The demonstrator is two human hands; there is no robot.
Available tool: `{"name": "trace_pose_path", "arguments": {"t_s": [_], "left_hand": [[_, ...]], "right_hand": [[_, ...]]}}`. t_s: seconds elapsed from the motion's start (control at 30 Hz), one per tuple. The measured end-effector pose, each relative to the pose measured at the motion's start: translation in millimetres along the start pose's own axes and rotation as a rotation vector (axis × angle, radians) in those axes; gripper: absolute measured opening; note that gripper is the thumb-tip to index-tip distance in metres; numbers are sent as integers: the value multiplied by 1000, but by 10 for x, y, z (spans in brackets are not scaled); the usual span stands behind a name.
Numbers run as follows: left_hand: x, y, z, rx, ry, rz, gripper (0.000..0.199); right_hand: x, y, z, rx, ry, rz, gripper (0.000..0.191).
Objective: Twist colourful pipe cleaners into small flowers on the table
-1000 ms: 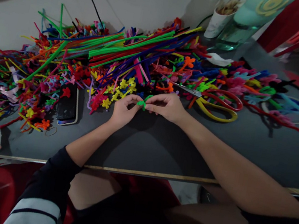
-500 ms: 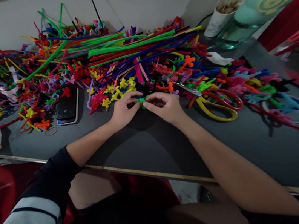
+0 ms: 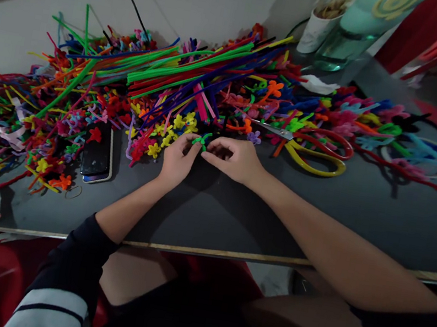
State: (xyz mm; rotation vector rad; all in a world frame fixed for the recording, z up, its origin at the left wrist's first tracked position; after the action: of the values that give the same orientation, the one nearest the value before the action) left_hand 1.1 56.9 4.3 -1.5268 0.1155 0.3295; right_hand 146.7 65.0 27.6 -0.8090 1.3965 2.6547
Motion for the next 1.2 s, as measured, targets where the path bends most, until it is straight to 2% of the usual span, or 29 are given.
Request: {"name": "trace_pose_path", "arguments": {"t_s": [0.17,0.37,0.67,0.87,1.0,1.2], "left_hand": [[19,-39,-20,-8,26,15,12],[-5,-100,-50,6,2,76,11],[13,-80,-43,17,36,-7,13],[23,-68,-46,36,71,-78,26],[40,-100,-56,75,102,-96,30],[45,-179,-93,139,118,-62,26]], "right_hand": [[-25,7,-7,-1,-46,-40,19],[-136,64,-11,-6,-136,-63,19],[3,-144,-22,186,-74,408,37],[56,-193,0,208,-18,605,39],[74,-237,-5,244,0,659,39],[66,-235,-3,247,-22,599,41]]}}
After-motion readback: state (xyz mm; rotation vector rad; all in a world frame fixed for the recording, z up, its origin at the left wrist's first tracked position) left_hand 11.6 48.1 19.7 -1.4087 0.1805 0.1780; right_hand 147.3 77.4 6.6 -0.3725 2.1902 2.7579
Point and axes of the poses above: each hand's wrist, its own z-axis towards the middle knuckle, its own x-axis out of the palm, y = z × x, the point moved 8 cm from there along z, towards the middle knuckle, and after that the axes turned 12 degrees about -x, right-handed, at the moved point
